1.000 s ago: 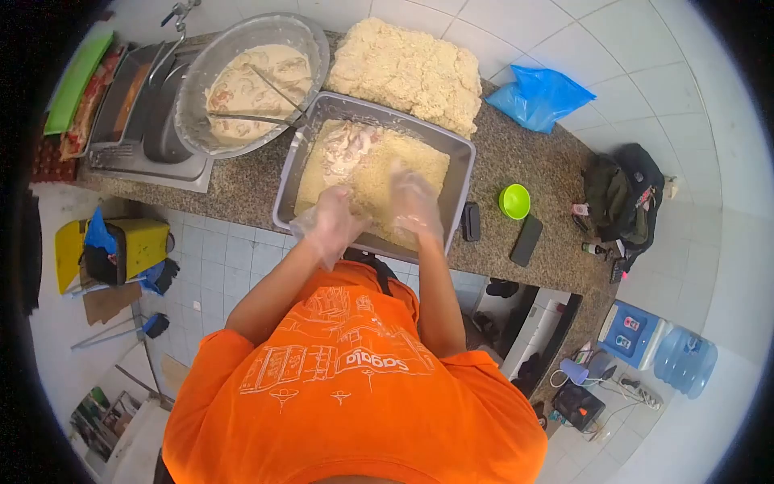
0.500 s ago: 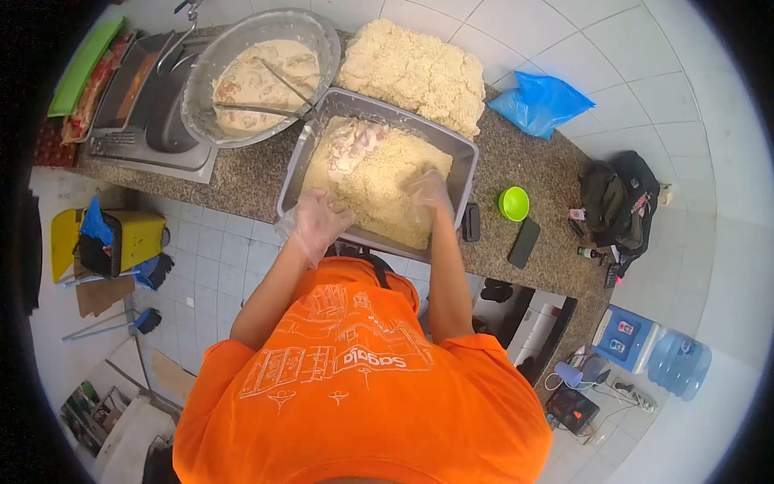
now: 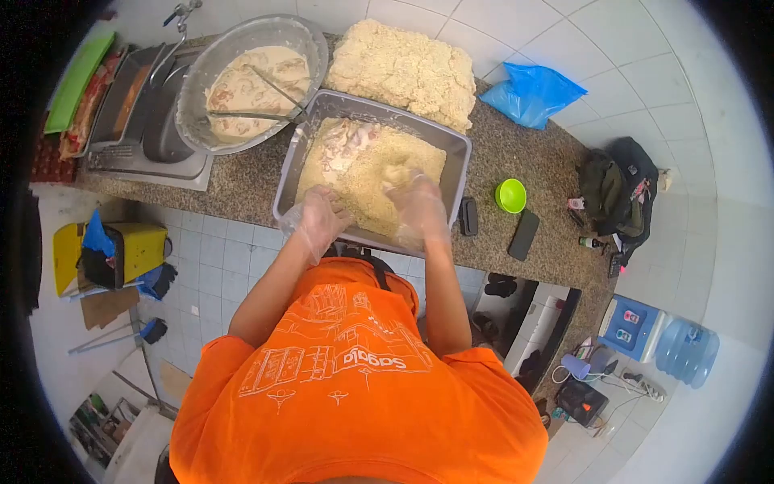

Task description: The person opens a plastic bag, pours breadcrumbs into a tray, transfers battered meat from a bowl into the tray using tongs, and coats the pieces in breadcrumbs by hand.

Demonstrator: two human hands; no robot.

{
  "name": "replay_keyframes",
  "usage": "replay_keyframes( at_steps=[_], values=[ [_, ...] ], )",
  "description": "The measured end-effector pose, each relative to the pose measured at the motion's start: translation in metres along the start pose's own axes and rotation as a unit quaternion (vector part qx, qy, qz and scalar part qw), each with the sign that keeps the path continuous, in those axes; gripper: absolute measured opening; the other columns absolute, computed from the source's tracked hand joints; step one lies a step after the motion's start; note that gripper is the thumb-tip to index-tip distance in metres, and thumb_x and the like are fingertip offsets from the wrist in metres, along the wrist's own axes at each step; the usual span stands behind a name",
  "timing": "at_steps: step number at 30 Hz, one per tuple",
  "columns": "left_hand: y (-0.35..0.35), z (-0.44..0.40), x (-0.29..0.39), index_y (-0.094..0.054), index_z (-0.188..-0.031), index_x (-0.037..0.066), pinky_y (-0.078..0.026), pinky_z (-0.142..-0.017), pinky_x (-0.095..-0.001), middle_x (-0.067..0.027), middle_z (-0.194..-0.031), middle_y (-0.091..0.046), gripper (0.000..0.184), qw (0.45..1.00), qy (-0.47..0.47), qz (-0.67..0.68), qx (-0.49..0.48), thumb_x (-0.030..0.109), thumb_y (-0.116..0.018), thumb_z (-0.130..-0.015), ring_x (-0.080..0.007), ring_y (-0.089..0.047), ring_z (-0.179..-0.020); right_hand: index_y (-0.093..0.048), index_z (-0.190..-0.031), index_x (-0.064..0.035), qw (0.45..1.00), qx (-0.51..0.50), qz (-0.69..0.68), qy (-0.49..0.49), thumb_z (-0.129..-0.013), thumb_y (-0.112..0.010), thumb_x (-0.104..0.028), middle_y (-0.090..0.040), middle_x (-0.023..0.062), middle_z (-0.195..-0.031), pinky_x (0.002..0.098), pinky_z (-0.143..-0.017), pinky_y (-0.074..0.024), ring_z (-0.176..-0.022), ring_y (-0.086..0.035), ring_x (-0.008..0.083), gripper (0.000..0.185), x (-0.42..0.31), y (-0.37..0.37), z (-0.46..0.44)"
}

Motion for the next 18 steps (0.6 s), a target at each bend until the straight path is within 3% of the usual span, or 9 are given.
replay_keyframes(
  at_steps=[2, 5, 7, 8, 9, 11, 12, 16, 18],
  values=[
    [-0.01, 0.005, -0.002, -0.005, -0.149, -0.002, -0.011, -0.115, -0.0578, -0.0259, -0.155, -0.01, 0.085, 0.998, 0.005, -0.065, 0.006, 0.037, -0.045, -0.086, -0.0457, -0.015, -0.142, -0.062, -0.105, 0.0009, 0.998, -0.025, 0.063, 0.013, -0.087, -0.064, -0.025, -0.068, 0.0197, -0.09, 0.0363, -0.072, -0.051, -0.089, -0.066, 0.0308, 0.031, 0.024, -0.017, -0.003],
    [-0.052, 0.032, -0.013, -0.009, -0.149, -0.001, -0.015, -0.114, -0.0571, -0.0225, -0.156, -0.016, 0.081, 0.989, 0.032, -0.14, 0.031, 0.039, -0.042, -0.087, -0.0422, -0.02, -0.141, -0.062, -0.102, -0.0001, 0.97, 0.038, 0.182, 0.156, -0.087, -0.057, -0.018, -0.066, 0.0151, -0.082, 0.0374, -0.068, -0.0494, -0.081, -0.064, 0.0288, 0.024, 0.073, -0.053, -0.021],
    [-0.063, 0.015, -0.044, -0.022, -0.147, -0.001, -0.019, -0.114, -0.0547, -0.0218, -0.153, -0.027, 0.071, 0.982, 0.096, -0.165, -0.014, 0.039, -0.037, -0.09, -0.0376, -0.028, -0.139, -0.062, -0.093, -0.0033, 0.899, -0.136, 0.39, 0.143, -0.085, -0.052, -0.01, -0.063, 0.0105, -0.075, 0.0372, -0.063, -0.047, -0.075, -0.062, 0.0253, 0.015, 0.104, -0.111, -0.025],
    [-0.062, 0.001, -0.055, -0.022, -0.147, -0.001, -0.019, -0.114, -0.0547, -0.0218, -0.153, -0.027, 0.071, 0.981, 0.094, -0.167, -0.013, 0.039, -0.037, -0.09, -0.0376, -0.028, -0.139, -0.061, -0.09, -0.0056, 0.971, -0.003, 0.162, 0.178, -0.086, -0.048, -0.005, -0.064, 0.0099, -0.077, 0.0357, -0.06, -0.0461, -0.069, -0.06, 0.0226, 0.014, 0.138, -0.118, -0.024],
    [-0.067, -0.014, -0.075, -0.029, -0.144, 0.0, -0.022, -0.113, -0.0539, -0.0206, -0.149, -0.034, 0.066, 0.98, 0.122, -0.151, -0.051, 0.038, -0.034, -0.092, -0.0355, -0.033, -0.137, -0.061, -0.09, -0.0056, 0.971, -0.001, 0.161, 0.178, -0.086, -0.048, -0.005, -0.064, 0.0099, -0.077, 0.0357, -0.06, -0.0461, -0.069, -0.06, 0.0226, 0.014, 0.147, -0.129, -0.021],
    [-0.085, -0.022, -0.1, -0.037, -0.142, 0.0, -0.025, -0.113, -0.0531, -0.0194, -0.145, -0.041, 0.062, 0.975, 0.152, -0.137, -0.089, 0.038, -0.031, -0.093, -0.0333, -0.038, -0.135, -0.061, -0.086, -0.0036, 0.973, -0.085, -0.208, -0.044, -0.089, -0.049, -0.01, -0.06, 0.0046, -0.071, 0.0341, -0.056, -0.0424, -0.061, -0.052, 0.0173, 0.014, 0.187, -0.156, -0.015],
    [-0.091, -0.024, -0.103, -0.041, -0.138, 0.0, -0.027, -0.112, -0.0532, -0.0184, -0.142, -0.045, 0.059, 0.979, 0.129, -0.138, -0.07, 0.037, -0.028, -0.095, -0.0331, -0.041, -0.132, -0.065, -0.087, -0.0005, 0.981, -0.101, -0.161, -0.041, -0.086, -0.05, -0.017, -0.066, 0.0195, -0.083, 0.0389, -0.066, -0.0463, -0.077, -0.063, 0.0267, 0.022, 0.163, -0.138, -0.008],
    [-0.113, -0.007, -0.075, -0.048, -0.133, 0.0, -0.032, -0.109, -0.0538, -0.0161, -0.134, -0.053, 0.054, 0.99, 0.087, -0.079, -0.081, 0.036, -0.028, -0.096, -0.0304, -0.045, -0.129, -0.065, -0.089, 0.0012, 0.987, -0.038, -0.159, -0.01, -0.089, -0.049, -0.02, -0.066, 0.0203, -0.083, 0.0389, -0.066, -0.0461, -0.077, -0.063, 0.0262, 0.026, 0.094, -0.056, -0.011],
    [-0.103, -0.02, -0.051, -0.045, -0.134, 0.0, -0.032, -0.109, -0.0548, -0.0175, -0.135, -0.051, 0.054, 0.976, 0.047, -0.149, -0.152, 0.036, -0.031, -0.095, -0.0327, -0.044, -0.129, -0.064, -0.089, -0.0013, 0.964, -0.065, -0.201, -0.16, -0.091, -0.051, -0.025, -0.064, 0.0126, -0.077, 0.0365, -0.062, -0.044, -0.069, -0.055, 0.0233, 0.027, 0.118, -0.048, -0.019]
  ],
)
Point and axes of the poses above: each hand's wrist, its own z-axis away from the middle knuckle, its own y-axis out of the back of the hand, x = y × z, the point moved 10 cm from there along -z, towards the middle knuckle
